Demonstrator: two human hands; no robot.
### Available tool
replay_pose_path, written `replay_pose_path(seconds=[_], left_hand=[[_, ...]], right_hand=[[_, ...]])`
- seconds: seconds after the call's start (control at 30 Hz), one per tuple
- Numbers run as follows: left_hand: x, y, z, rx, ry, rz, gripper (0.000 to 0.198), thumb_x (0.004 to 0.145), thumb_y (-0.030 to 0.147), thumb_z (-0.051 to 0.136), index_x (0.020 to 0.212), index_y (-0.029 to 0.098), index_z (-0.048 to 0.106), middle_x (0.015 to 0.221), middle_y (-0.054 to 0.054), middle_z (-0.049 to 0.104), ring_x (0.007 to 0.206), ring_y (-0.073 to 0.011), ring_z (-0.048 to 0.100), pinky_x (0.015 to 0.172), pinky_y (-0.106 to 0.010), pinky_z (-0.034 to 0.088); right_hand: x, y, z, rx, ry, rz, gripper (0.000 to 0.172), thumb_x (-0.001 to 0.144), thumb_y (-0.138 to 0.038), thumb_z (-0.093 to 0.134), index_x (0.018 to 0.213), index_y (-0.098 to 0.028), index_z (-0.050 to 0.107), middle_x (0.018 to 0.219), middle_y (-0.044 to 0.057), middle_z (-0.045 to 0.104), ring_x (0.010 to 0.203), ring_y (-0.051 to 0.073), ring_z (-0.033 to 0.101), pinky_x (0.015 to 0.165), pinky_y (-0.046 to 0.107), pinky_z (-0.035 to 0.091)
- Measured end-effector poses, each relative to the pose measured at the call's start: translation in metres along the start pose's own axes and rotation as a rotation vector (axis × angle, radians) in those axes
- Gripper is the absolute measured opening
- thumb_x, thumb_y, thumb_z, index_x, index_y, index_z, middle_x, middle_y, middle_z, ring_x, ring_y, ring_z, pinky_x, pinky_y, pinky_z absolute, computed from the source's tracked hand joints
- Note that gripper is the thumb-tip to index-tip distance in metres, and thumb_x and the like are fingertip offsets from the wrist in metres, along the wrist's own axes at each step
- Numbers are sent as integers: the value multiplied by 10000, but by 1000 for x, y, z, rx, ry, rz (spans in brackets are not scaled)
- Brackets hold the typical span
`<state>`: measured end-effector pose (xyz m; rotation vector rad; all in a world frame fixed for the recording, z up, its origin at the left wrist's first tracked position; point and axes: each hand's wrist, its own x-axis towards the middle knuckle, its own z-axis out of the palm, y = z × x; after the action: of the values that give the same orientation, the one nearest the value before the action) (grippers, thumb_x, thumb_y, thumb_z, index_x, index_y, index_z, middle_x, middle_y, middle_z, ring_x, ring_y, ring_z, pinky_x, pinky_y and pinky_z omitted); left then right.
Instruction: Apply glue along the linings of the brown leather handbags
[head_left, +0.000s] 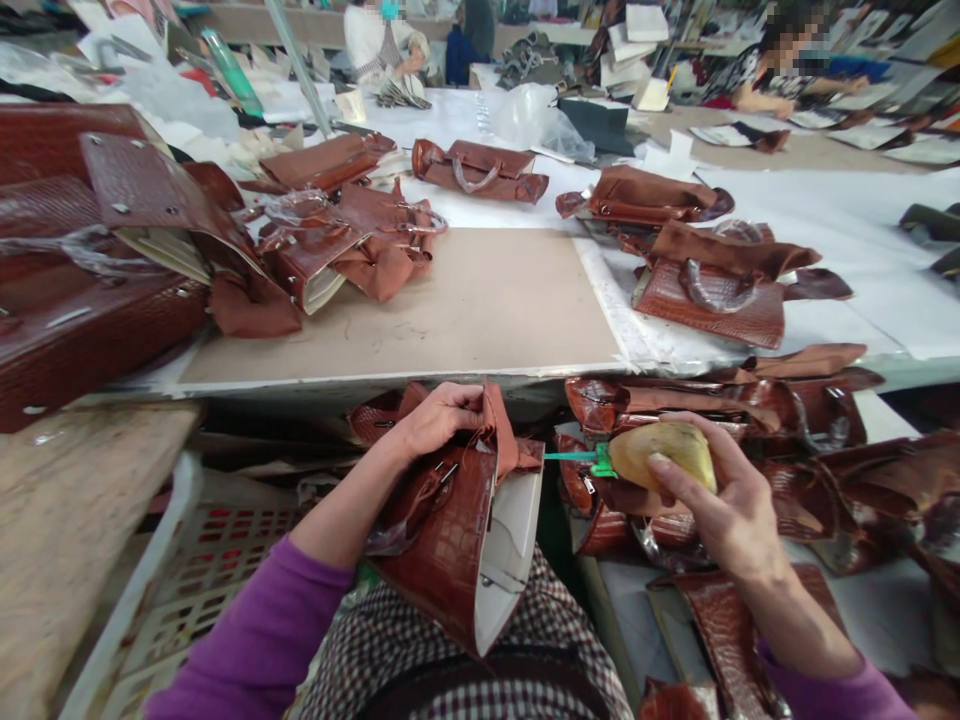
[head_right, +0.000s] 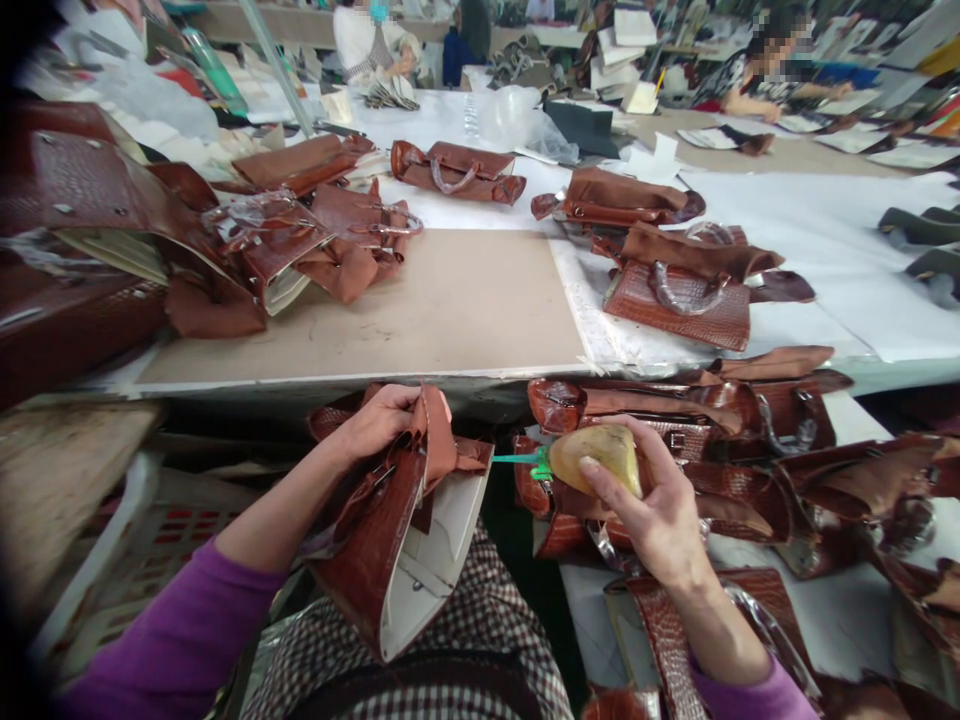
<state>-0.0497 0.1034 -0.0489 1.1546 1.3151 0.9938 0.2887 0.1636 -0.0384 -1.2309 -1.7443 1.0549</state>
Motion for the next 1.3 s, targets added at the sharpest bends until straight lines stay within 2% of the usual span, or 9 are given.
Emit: replay_pose_path(seconds=[0.2, 0.4, 0.57, 0.7, 0.77, 0.9, 0.97, 1.13, 1.3], left_hand=[[1, -2, 0, 38, -8, -1, 107, 622, 251, 645, 671, 159, 620, 676, 40, 543, 693, -168, 484, 697, -309, 378], [1, -1, 3, 64, -8, 2, 109, 636, 273, 627, 653, 168, 605, 669, 39, 536, 692, -175, 496, 686, -314, 401], [1, -2, 4, 70, -10, -1, 120, 635, 284, 632, 654, 168, 608, 634, 51, 497, 659, -157, 465, 630, -284, 368], [2, -4, 5, 61, -20, -1, 137, 636, 295, 645, 656, 163, 612, 641, 52, 493, 656, -151, 463, 643, -283, 374], [2, -5, 6, 58, -26, 3, 136, 637, 291, 652, 658, 162, 615, 653, 49, 500, 666, -153, 472, 661, -288, 385], [2, -6, 7, 59, -25, 11, 143, 639, 294, 668, 655, 163, 612, 644, 50, 475, 672, -158, 473, 671, -293, 388], [2, -6, 7, 58, -24, 14, 149, 647, 300, 671, 664, 161, 619, 641, 52, 470, 662, -155, 466, 663, -292, 384], [2, -7, 8, 52, -31, 31, 136, 654, 278, 659, 690, 148, 653, 654, 48, 521, 657, -140, 467, 627, -263, 372], [3, -7, 10, 62, -40, 57, 143, 642, 283, 643, 683, 148, 662, 648, 42, 545, 642, -136, 463, 593, -248, 362]], right_hand=[[-1, -3, -2, 11, -38, 20, 456, 795, -481, 846, 1162, -251, 705, 1017, 32, 735, 873, 279, 695, 757, 327, 591], [-10, -1, -9, 54, -114, 78, 474, 764, -445, 868, 1164, -250, 706, 959, 25, 735, 767, 251, 682, 639, 283, 585], [-24, 0, -13, 119, -207, 98, 434, 809, -384, 855, 1198, -284, 693, 957, 3, 743, 773, 216, 697, 665, 229, 591], [-33, 2, -15, 146, -287, 103, 439, 817, -378, 868, 1210, -304, 687, 983, -6, 748, 807, 209, 710, 697, 213, 595], [-34, 2, -15, 130, -272, 103, 436, 817, -387, 864, 1206, -298, 690, 967, -4, 748, 799, 212, 707, 689, 217, 594], [-33, 1, -11, 25, -86, 71, 423, 806, -427, 844, 1172, -269, 702, 932, 8, 742, 770, 217, 685, 668, 229, 578], [-32, -1, -9, -2, -47, 55, 428, 796, -431, 844, 1163, -261, 705, 953, 15, 744, 782, 226, 687, 679, 241, 579], [-40, -2, -10, 35, -133, 65, 408, 803, -390, 830, 1169, -268, 695, 932, 10, 746, 761, 230, 702, 670, 249, 602], [-55, -3, -15, 71, -238, 75, 395, 838, -356, 828, 1204, -300, 689, 933, -11, 752, 770, 198, 719, 680, 186, 593]])
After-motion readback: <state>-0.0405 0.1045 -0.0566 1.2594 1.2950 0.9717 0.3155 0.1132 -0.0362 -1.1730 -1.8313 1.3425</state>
